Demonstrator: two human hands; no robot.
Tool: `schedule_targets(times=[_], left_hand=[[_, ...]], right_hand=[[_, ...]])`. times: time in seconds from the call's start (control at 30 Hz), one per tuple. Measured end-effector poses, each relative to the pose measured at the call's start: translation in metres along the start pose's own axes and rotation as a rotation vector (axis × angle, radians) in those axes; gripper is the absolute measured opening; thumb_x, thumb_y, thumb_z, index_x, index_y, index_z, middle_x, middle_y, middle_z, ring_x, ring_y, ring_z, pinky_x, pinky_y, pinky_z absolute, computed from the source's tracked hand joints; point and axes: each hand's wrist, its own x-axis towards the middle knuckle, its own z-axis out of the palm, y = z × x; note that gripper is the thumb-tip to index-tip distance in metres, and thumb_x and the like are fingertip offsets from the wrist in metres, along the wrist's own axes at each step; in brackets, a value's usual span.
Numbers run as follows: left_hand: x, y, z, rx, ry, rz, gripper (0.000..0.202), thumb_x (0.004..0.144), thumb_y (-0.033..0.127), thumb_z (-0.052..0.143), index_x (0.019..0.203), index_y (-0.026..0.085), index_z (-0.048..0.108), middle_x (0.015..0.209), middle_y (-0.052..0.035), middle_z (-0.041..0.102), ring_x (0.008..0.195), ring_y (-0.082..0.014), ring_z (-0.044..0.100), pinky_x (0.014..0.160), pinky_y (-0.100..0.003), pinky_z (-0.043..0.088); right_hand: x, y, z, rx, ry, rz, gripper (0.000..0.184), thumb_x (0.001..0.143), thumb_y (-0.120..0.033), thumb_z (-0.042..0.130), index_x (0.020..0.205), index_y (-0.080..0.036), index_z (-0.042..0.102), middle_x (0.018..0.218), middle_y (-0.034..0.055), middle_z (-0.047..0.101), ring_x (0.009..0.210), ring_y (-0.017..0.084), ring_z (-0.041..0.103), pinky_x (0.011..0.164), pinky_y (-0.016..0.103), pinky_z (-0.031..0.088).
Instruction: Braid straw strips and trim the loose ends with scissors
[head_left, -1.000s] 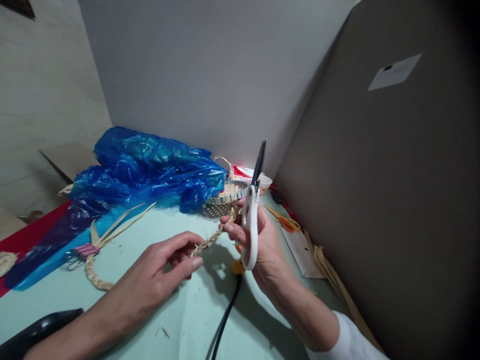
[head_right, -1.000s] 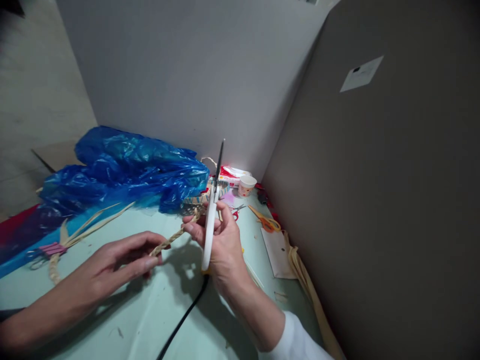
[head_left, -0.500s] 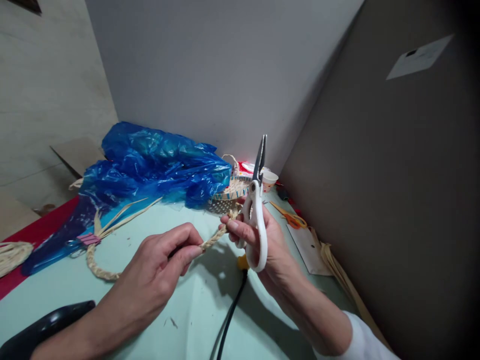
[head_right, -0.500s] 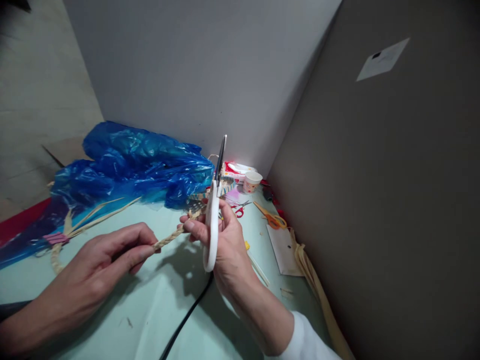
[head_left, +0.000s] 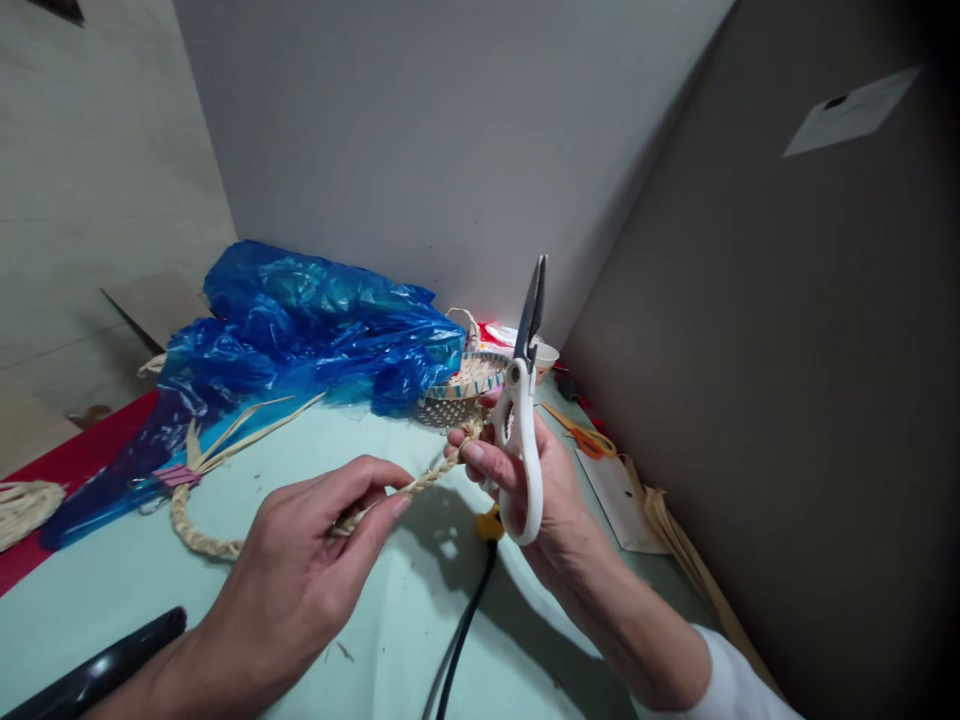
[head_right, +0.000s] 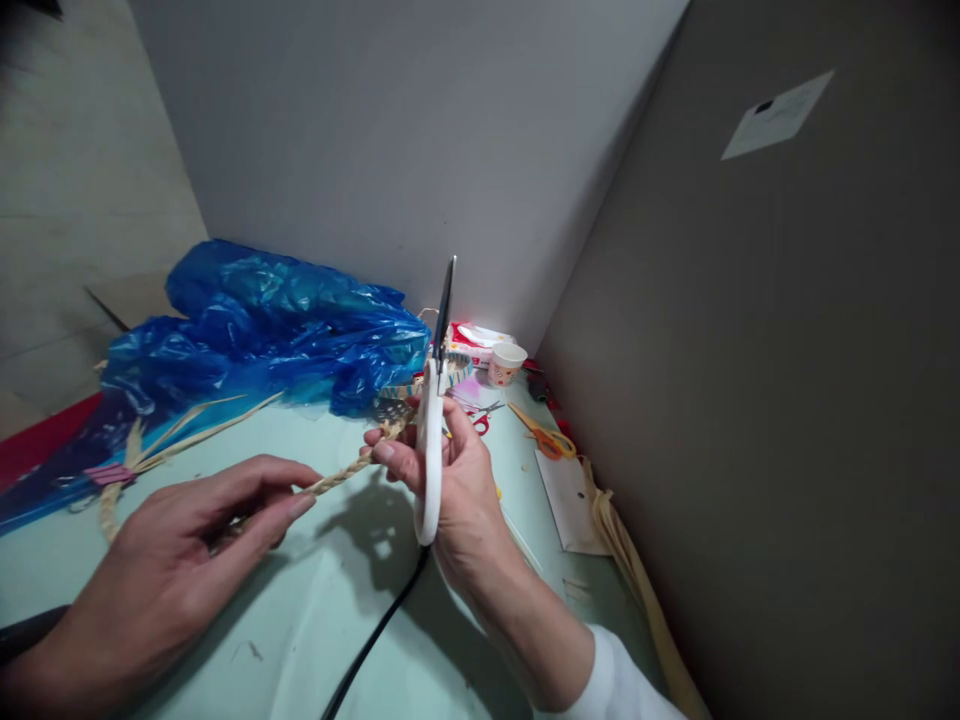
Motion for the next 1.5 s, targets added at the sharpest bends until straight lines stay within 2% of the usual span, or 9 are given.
schedule_targets(times=[0.13, 0.23, 0.43, 0.63, 0.77, 1.03, 1.23, 1.37, 1.5], left_hand=[[-0.003, 0.0, 0.002, 0.083, 0.04, 0.078, 0.01, 0.093, 0.028, 0.061, 0.085, 0.025, 0.066, 0.065, 0.0063, 0.067, 0.047, -0.0092, 0.054, 0.047, -0.02, 0.039], [-0.004, -0.001, 0.003, 0.103, 0.098, 0.137, 0.008, 0.092, 0.027, 0.066, 0.1, 0.027, 0.067, 0.072, 0.0059, 0.071, 0.045, -0.0085, 0.054, 0.043, -0.02, 0.039], [-0.001, -0.002, 0.001, 0.154, 0.096, 0.287, 0.02, 0.09, 0.016, 0.067, 0.108, 0.023, 0.071, 0.084, 0.0, 0.075, 0.068, -0.0133, 0.069, 0.066, -0.021, 0.051], [-0.002, -0.007, 0.002, 0.189, 0.124, 0.324, 0.023, 0.094, 0.007, 0.052, 0.109, 0.016, 0.068, 0.09, -0.0069, 0.069, 0.082, -0.0173, 0.067, 0.074, -0.025, 0.05], [0.004, -0.007, 0.001, 0.101, 0.062, 0.189, 0.02, 0.095, 0.014, 0.05, 0.099, 0.018, 0.069, 0.082, -0.0045, 0.069, 0.073, -0.0164, 0.066, 0.071, -0.025, 0.048], [0.014, -0.001, -0.005, -0.573, -0.292, -0.439, 0.028, 0.095, 0.043, 0.055, 0.088, 0.02, 0.068, 0.063, 0.0045, 0.053, 0.048, -0.0074, 0.035, 0.045, -0.021, 0.027], [0.02, -0.011, -0.006, -0.841, -0.185, -0.513, 0.024, 0.09, 0.04, 0.065, 0.09, 0.017, 0.07, 0.061, 0.0061, 0.052, 0.044, -0.0029, 0.024, 0.042, -0.019, 0.018], [0.021, -0.016, -0.01, -0.903, -0.065, -0.505, 0.023, 0.088, 0.038, 0.068, 0.083, 0.015, 0.068, 0.064, 0.004, 0.056, 0.045, -0.0027, 0.024, 0.044, -0.019, 0.019], [0.021, -0.008, -0.015, -0.938, -0.038, -0.501, 0.016, 0.083, 0.031, 0.071, 0.086, 0.016, 0.069, 0.064, 0.0026, 0.057, 0.051, -0.0061, 0.03, 0.048, -0.022, 0.025]], right_hand=[[0.0, 0.0, 0.0, -0.029, -0.002, -0.008, 0.052, 0.067, -0.023, 0.092, 0.109, -0.026, 0.061, 0.075, -0.0045, 0.071, 0.084, 0.014, 0.071, 0.063, 0.017, 0.049], [0.0, 0.002, -0.002, -0.056, 0.002, -0.023, 0.05, 0.068, -0.025, 0.091, 0.108, -0.025, 0.061, 0.077, -0.0029, 0.072, 0.081, 0.015, 0.07, 0.063, 0.02, 0.049], [0.0, 0.004, -0.002, -0.184, 0.019, -0.022, 0.044, 0.07, -0.027, 0.09, 0.1, -0.022, 0.059, 0.075, -0.0025, 0.072, 0.06, 0.008, 0.059, 0.056, 0.02, 0.045], [-0.001, -0.003, 0.001, -0.231, -0.003, -0.021, 0.041, 0.072, -0.033, 0.088, 0.098, -0.021, 0.058, 0.074, -0.0025, 0.071, 0.067, 0.012, 0.068, 0.055, 0.02, 0.047], [-0.002, -0.009, 0.005, -0.279, 0.034, -0.024, 0.047, 0.063, -0.031, 0.091, 0.098, -0.022, 0.061, 0.078, -0.0009, 0.073, 0.075, 0.018, 0.073, 0.057, 0.023, 0.048], [0.007, -0.004, -0.009, -0.504, 0.016, -0.092, 0.036, 0.075, -0.028, 0.078, 0.106, -0.023, 0.061, 0.081, 0.0005, 0.072, 0.071, 0.018, 0.066, 0.06, 0.027, 0.047], [0.004, -0.006, -0.025, -1.105, -0.052, -0.413, 0.038, 0.082, -0.02, 0.064, 0.119, -0.024, 0.057, 0.078, -0.0013, 0.062, 0.064, 0.015, 0.054, 0.061, 0.028, 0.043], [0.002, -0.007, -0.032, -1.324, -0.234, -0.777, 0.043, 0.078, -0.013, 0.054, 0.12, -0.021, 0.05, 0.082, 0.0028, 0.061, 0.067, 0.018, 0.055, 0.061, 0.03, 0.044], [0.004, -0.005, -0.038, -1.505, -0.32, -0.899, 0.048, 0.073, -0.01, 0.049, 0.12, -0.018, 0.05, 0.081, 0.0063, 0.06, 0.069, 0.022, 0.056, 0.06, 0.033, 0.046]])
